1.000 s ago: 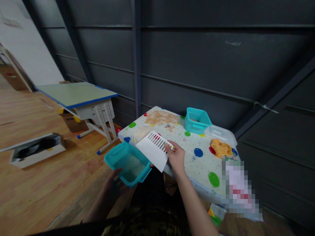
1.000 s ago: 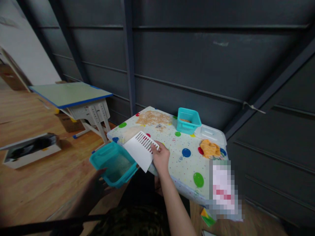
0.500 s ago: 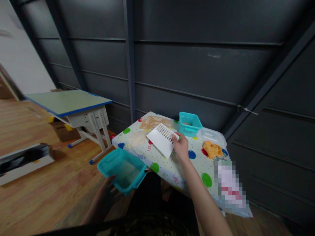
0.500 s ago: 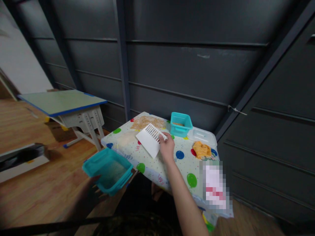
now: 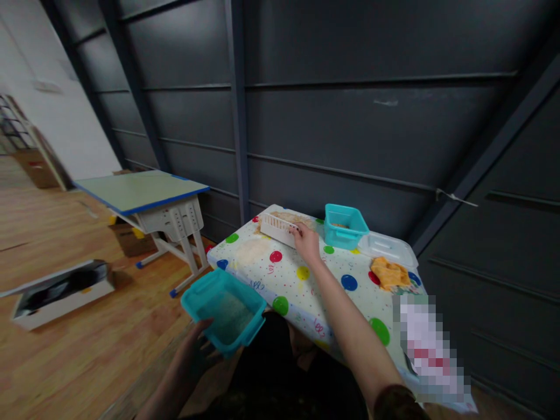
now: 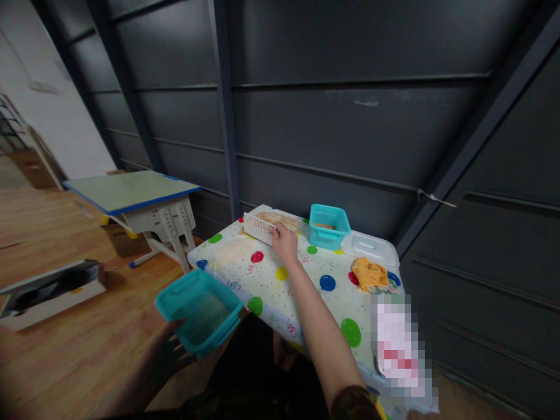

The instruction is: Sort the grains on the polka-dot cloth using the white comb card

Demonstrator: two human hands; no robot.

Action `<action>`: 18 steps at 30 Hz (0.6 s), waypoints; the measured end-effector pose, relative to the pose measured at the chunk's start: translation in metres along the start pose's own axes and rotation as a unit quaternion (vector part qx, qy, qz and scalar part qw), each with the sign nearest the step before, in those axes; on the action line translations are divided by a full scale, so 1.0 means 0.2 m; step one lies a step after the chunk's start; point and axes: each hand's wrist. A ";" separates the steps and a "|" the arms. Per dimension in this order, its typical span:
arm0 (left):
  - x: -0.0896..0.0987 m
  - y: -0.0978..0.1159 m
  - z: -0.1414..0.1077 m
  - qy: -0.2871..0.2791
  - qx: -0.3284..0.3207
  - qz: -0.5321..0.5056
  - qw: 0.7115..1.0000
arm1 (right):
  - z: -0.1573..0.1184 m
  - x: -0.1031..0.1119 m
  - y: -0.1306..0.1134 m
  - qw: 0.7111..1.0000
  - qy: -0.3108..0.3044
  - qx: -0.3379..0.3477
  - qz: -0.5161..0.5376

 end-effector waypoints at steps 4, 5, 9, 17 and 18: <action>0.01 -0.01 -0.02 -0.010 -0.006 0.008 1.000 | 0.00 0.02 0.04 1.000 0.004 0.001 -0.022; 0.01 -0.01 -0.02 -0.012 -0.002 0.004 1.000 | 0.01 0.04 0.06 1.000 0.007 0.000 -0.026; 0.02 -0.01 0.00 -0.018 0.007 0.005 1.000 | 0.11 0.17 0.14 1.000 0.014 -0.016 0.004; 0.05 -0.02 0.05 -0.026 -0.002 0.024 0.999 | 0.21 0.36 0.31 0.998 0.021 -0.034 0.056; 0.05 -0.02 0.05 -0.025 0.000 0.024 0.999 | 0.21 0.37 0.31 0.998 0.017 -0.036 0.052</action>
Point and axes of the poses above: each hand's wrist, its own z-axis towards the middle knuckle, its own x-axis out of the back of the hand, y = z × x, and after that the axes turned 4 degrees about y, right-handed
